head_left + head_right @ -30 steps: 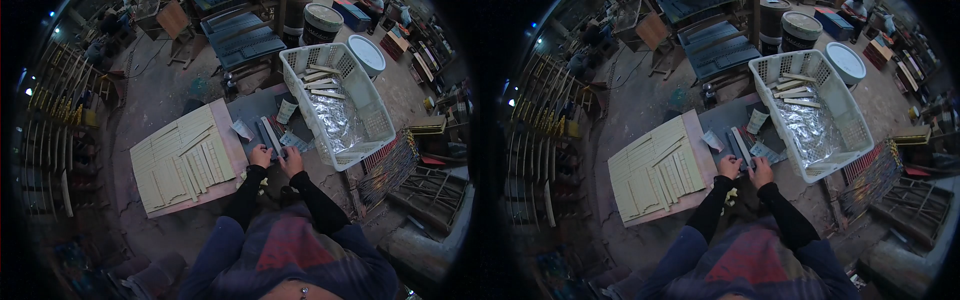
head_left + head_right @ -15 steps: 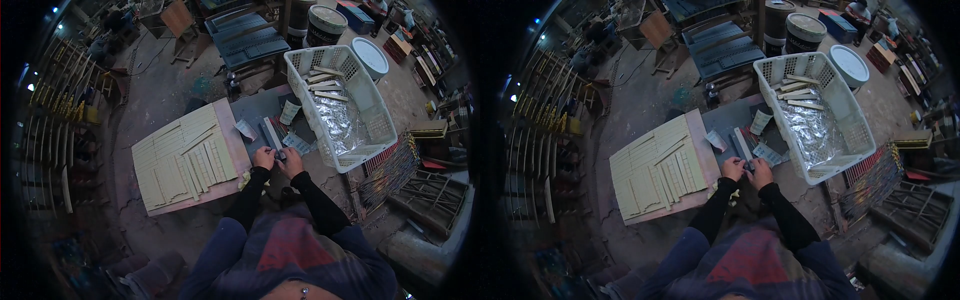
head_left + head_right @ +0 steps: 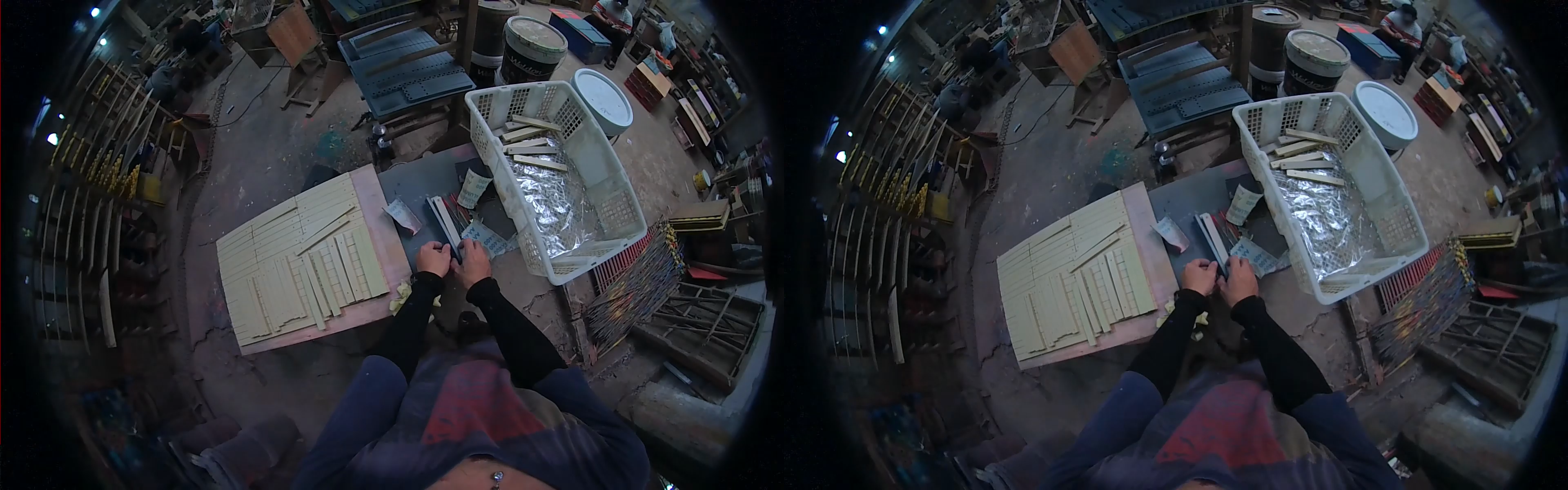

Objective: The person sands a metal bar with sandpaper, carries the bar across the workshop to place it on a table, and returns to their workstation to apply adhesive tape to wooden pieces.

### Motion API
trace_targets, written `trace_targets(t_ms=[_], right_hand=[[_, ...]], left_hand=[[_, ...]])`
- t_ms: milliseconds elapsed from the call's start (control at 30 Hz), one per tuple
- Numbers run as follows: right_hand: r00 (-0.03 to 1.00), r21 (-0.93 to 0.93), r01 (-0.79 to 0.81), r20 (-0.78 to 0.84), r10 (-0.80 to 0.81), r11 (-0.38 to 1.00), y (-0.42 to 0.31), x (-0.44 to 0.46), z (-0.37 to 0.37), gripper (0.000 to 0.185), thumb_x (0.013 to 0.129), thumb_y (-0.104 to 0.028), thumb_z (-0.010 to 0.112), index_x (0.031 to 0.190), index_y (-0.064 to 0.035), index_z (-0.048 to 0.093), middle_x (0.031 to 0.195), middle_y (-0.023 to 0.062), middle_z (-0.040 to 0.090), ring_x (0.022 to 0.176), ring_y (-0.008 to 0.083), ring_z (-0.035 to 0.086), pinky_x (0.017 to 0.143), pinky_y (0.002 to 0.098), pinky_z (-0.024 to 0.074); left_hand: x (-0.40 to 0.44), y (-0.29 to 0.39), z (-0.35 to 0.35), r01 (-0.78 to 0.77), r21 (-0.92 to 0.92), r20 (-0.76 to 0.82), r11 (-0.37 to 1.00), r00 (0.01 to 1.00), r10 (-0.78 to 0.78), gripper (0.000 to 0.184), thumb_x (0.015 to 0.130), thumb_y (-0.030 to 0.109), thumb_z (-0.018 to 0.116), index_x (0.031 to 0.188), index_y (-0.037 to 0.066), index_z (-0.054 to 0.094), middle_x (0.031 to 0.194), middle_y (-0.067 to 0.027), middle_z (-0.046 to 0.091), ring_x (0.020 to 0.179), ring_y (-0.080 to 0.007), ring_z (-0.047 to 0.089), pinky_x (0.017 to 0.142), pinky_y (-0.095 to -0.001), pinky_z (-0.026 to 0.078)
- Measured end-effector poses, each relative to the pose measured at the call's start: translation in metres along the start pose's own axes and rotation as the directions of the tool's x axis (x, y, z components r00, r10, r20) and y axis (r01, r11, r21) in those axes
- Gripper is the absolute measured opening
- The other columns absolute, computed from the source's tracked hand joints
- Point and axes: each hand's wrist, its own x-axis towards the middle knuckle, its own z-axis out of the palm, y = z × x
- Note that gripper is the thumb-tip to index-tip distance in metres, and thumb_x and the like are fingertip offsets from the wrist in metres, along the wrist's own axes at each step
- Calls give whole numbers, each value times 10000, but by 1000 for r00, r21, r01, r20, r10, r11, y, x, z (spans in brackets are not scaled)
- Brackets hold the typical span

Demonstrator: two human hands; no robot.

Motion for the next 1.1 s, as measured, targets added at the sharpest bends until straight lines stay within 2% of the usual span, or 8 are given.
trace_targets(t_ms=[333, 433, 500, 600, 700, 833, 900, 1100], right_hand=[[997, 74, 34, -71, -28, 997, 8, -1, 0, 252, 687, -151, 709, 880, -52, 581, 871, 159, 555, 809, 355, 559, 699, 417, 464], [995, 137, -67, -66, 77, 988, 12, 1, 2, 212, 701, -167, 702, 847, -31, 629, 830, 163, 600, 782, 339, 585, 687, 388, 477], [974, 298, -214, -3, 226, 930, 14, 3, 2, 199, 724, -169, 687, 837, -10, 648, 790, 162, 635, 737, 303, 621, 673, 354, 488], [961, 368, -265, 20, 277, 891, 15, 3, 0, 207, 739, -167, 677, 833, 15, 643, 752, 154, 651, 692, 254, 638, 656, 324, 491], [961, 429, -275, 118, 249, 860, 19, 1, 0, 210, 741, -159, 679, 825, 27, 632, 750, 145, 647, 703, 221, 635, 654, 316, 488], [975, 434, -218, 129, 179, 874, 16, -6, 0, 215, 734, -145, 687, 832, 34, 620, 749, 143, 643, 706, 210, 632, 659, 313, 488], [966, 423, -253, 159, 204, 870, 15, -7, 2, 210, 758, -134, 675, 865, 32, 603, 770, 118, 640, 708, 173, 613, 656, 294, 480], [996, 307, -25, 90, -3, 951, 13, -12, 1, 236, 743, -93, 677, 922, 16, 568, 796, 132, 609, 729, 232, 615, 671, 305, 485]], left_hand=[[1, -4, 9, -51, 59, -121, 997, 991, 58, 277, 776, 260, 639, 893, 9, 632, 794, -152, 660, 696, -281, 643, 670, -362, 505], [3, -7, 11, 29, -65, -57, 997, 998, -33, 288, 794, 249, 626, 939, 0, 610, 791, -148, 657, 670, -263, 644, 622, -355, 509], [0, -7, 11, 28, -95, -72, 995, 997, -35, 286, 781, 253, 621, 904, -5, 610, 832, -164, 657, 811, -322, 627, 750, -393, 489], [-3, -9, 11, 51, -151, -75, 987, 995, -63, 331, 791, 280, 623, 939, -16, 606, 843, -170, 656, 803, -307, 633, 752, -380, 489], [-6, -16, 16, 47, -315, -70, 948, 995, -73, 383, 801, 306, 626, 987, -28, 598, 846, -173, 653, 785, -285, 638, 735, -362, 492], [-1, -33, 20, 15, -278, -100, 960, 994, -45, 414, 805, 302, 641, 1027, -42, 582, 851, -168, 649, 760, -243, 640, 647, -341, 517], [-7, -28, 13, 117, -531, 27, 839, 992, -121, 420, 789, 279, 673, 1019, -59, 574, 841, -149, 640, 709, -206, 629, 547, -319, 525], [-15, -14, 0, 119, -437, 19, 892, 992, -123, 481, 736, 276, 732, 1000, -85, 555, 836, -139, 626, 633, -178, 608, 496, -293, 514]])
